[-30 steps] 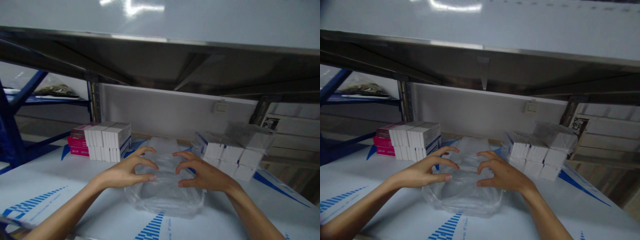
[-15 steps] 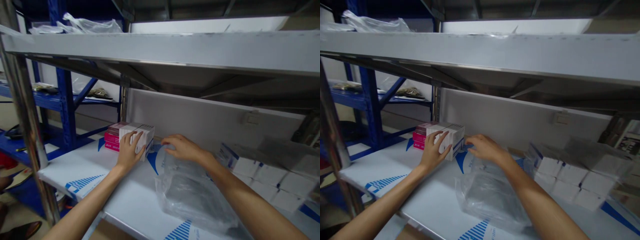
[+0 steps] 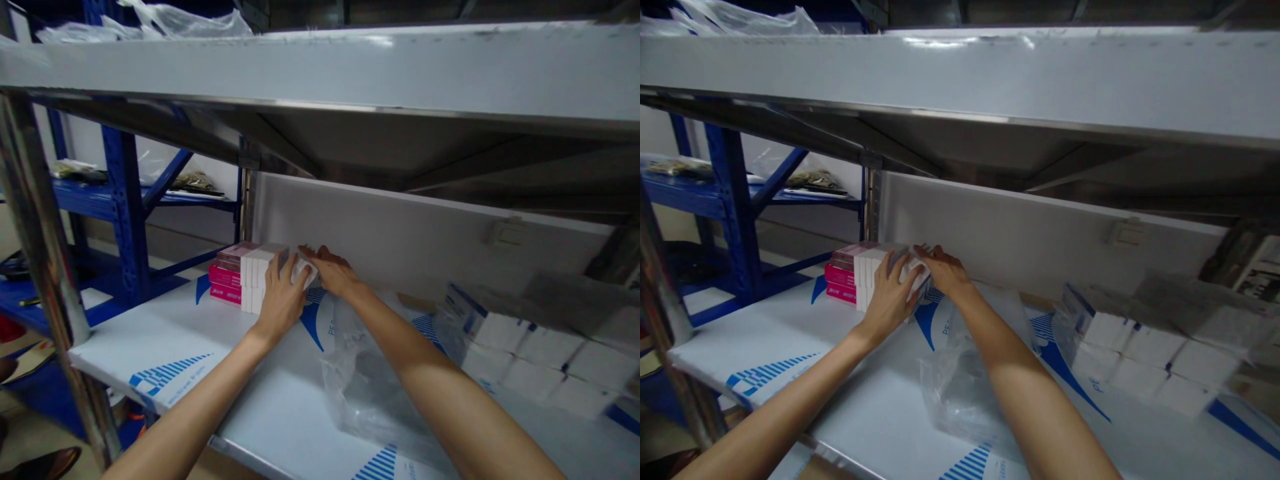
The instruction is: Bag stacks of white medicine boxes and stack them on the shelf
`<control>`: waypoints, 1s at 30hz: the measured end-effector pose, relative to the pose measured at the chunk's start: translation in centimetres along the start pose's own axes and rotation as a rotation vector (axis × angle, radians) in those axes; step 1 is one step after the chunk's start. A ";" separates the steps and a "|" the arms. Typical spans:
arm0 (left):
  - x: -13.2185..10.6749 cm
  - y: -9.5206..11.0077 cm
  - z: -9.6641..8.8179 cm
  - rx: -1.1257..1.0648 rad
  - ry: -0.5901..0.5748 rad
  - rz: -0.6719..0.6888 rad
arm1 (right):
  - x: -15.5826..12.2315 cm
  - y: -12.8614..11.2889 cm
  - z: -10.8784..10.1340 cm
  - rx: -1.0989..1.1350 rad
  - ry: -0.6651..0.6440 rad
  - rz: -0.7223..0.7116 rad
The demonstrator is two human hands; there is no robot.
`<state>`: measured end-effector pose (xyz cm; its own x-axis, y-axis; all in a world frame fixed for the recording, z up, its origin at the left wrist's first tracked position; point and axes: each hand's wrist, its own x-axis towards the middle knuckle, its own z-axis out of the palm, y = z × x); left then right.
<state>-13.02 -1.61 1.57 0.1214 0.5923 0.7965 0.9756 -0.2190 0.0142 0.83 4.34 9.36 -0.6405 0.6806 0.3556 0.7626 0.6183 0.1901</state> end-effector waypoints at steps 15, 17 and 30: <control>4.6 5.4 -4.7 -1.031 -0.048 0.152 | -13.6 12.0 -3.4 1.036 0.123 0.138; 5.5 6.5 -4.4 -1.283 -0.134 0.108 | -16.6 12.3 -3.8 1.202 0.134 0.221; 4.3 9.5 -2.4 -1.181 -0.331 0.245 | -23.1 11.2 -2.0 1.398 0.188 0.499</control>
<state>-3.70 -2.97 6.63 0.4833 0.5668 0.6672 0.1819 -0.8105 0.5567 24.35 -5.27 5.05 -0.2432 0.9376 0.2483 0.1237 0.2839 -0.9508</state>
